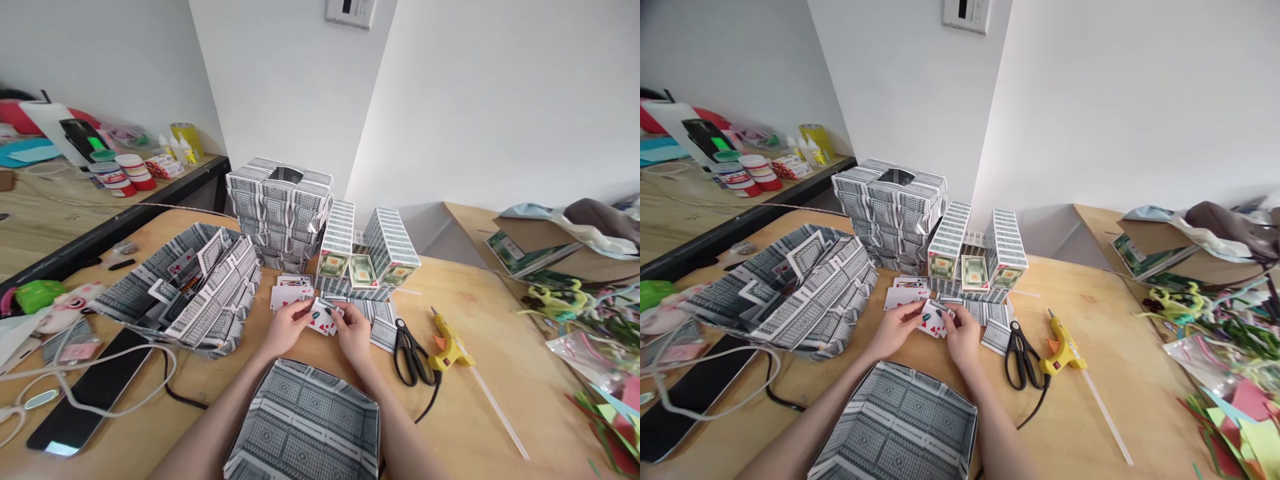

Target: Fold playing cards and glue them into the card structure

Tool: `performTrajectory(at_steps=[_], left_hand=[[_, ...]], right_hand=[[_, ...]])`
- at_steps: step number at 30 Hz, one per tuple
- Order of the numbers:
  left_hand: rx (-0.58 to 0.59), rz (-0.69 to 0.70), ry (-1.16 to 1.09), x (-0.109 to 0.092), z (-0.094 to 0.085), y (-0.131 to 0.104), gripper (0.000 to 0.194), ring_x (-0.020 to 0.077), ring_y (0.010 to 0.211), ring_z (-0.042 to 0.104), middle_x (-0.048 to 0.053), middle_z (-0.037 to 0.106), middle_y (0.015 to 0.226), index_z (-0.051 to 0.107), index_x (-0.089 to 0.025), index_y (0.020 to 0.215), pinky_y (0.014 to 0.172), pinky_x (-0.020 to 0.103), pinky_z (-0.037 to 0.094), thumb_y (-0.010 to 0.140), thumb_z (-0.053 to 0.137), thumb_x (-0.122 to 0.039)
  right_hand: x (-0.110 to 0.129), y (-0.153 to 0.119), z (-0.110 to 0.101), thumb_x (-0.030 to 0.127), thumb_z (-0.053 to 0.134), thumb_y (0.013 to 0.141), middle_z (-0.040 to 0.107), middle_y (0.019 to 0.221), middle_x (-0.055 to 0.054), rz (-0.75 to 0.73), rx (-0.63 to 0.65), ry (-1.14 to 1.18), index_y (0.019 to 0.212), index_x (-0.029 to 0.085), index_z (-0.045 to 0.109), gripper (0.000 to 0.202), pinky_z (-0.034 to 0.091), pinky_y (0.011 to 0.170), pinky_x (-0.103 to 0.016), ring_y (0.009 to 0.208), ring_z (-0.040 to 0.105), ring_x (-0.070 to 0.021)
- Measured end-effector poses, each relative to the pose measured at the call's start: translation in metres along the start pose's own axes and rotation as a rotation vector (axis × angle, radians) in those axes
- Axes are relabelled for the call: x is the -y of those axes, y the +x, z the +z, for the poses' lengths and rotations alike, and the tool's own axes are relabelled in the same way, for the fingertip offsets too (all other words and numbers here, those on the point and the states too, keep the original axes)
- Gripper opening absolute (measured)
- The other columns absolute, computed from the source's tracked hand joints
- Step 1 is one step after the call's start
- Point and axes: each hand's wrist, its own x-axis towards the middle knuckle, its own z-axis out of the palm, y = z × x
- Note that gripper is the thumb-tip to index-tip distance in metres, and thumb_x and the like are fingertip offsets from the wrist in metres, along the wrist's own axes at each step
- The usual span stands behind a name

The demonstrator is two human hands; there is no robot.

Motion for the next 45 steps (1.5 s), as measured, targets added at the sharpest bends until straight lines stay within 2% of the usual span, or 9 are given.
performTrajectory(at_steps=[5,11,17,21,27,29,34,40,45], left_hand=[[-0.072,-0.008,0.031,0.0017,-0.0010,-0.0001,0.039,0.0184,0.089,0.060,0.006,0.065,0.102,0.059,-0.017,0.110,0.082,0.033,0.048,0.072,0.057,-0.024],[-0.108,0.035,0.115,0.0003,-0.0022,-0.0007,0.033,0.0176,0.082,0.059,0.005,0.066,0.090,0.065,-0.018,0.102,0.078,0.030,0.049,0.069,0.059,-0.023],[-0.085,0.080,0.159,0.0019,-0.0029,-0.0004,0.033,0.0174,0.083,0.058,0.005,0.064,0.089,0.063,-0.020,0.105,0.075,0.029,0.048,0.074,0.055,-0.026],[-0.044,0.131,0.264,-0.0007,-0.0036,-0.0013,0.035,0.0163,0.080,0.057,0.005,0.061,0.087,0.060,-0.022,0.110,0.074,0.029,0.048,0.077,0.053,-0.029],[0.029,0.183,0.238,-0.0049,-0.0021,-0.0030,0.038,0.0181,0.101,0.054,0.007,0.058,0.110,0.052,-0.022,0.119,0.089,0.032,0.043,0.083,0.045,-0.029],[0.028,0.162,0.221,-0.0046,-0.0019,-0.0031,0.036,0.0180,0.099,0.054,0.008,0.060,0.109,0.054,-0.020,0.116,0.087,0.032,0.044,0.085,0.039,-0.028],[0.015,0.127,0.232,-0.0041,-0.0023,-0.0032,0.033,0.0171,0.088,0.058,0.006,0.064,0.100,0.060,-0.020,0.109,0.078,0.029,0.048,0.080,0.045,-0.025],[-0.007,0.043,0.117,-0.0006,-0.0011,-0.0023,0.029,0.0149,0.074,0.061,0.004,0.065,0.083,0.055,-0.016,0.105,0.066,0.026,0.050,0.077,0.049,-0.024],[0.002,0.052,0.097,-0.0016,-0.0021,-0.0027,0.020,0.0157,0.076,0.061,0.005,0.066,0.085,0.060,-0.015,0.092,0.068,0.027,0.049,0.076,0.051,-0.025]], right_hand=[[-0.0021,-0.0009,0.0020,0.044,0.052,0.076,0.059,0.061,-0.002,0.017,0.062,0.059,0.085,0.015,0.063,0.031,0.040,0.048,-0.025,0.051,0.050,-0.0142],[0.0000,-0.0008,0.0011,0.045,0.042,0.082,0.050,0.051,0.000,-0.021,0.095,0.032,0.064,0.018,0.055,0.036,0.038,0.045,-0.025,0.048,0.048,-0.0136],[-0.0023,-0.0023,0.0054,0.050,0.050,0.077,0.054,0.056,0.002,0.066,0.250,0.224,0.086,0.018,0.055,0.034,0.037,0.034,-0.023,0.038,0.048,-0.0117],[-0.0014,-0.0026,0.0076,0.051,0.049,0.076,0.055,0.055,0.002,0.116,0.282,0.294,0.090,0.018,0.053,0.035,0.039,0.032,-0.024,0.035,0.050,-0.0127],[0.0023,-0.0015,0.0069,0.050,0.045,0.079,0.055,0.055,0.001,0.119,0.288,0.299,0.088,0.019,0.053,0.033,0.044,0.035,-0.026,0.038,0.053,-0.0145],[0.0020,-0.0015,0.0068,0.050,0.044,0.080,0.056,0.057,0.000,0.121,0.277,0.290,0.088,0.019,0.054,0.033,0.044,0.035,-0.026,0.038,0.053,-0.0145],[0.0006,-0.0015,0.0074,0.051,0.044,0.080,0.055,0.058,0.001,0.115,0.306,0.296,0.089,0.020,0.053,0.033,0.044,0.033,-0.026,0.040,0.053,-0.0143],[0.0019,-0.0027,0.0078,0.049,0.045,0.080,0.052,0.051,0.004,0.124,0.320,0.298,0.089,0.020,0.050,0.031,0.038,0.031,-0.023,0.034,0.048,-0.0118],[0.0031,-0.0040,0.0067,0.050,0.045,0.080,0.051,0.047,0.005,0.146,0.311,0.318,0.085,0.020,0.049,0.031,0.033,0.029,-0.021,0.032,0.046,-0.0112]])
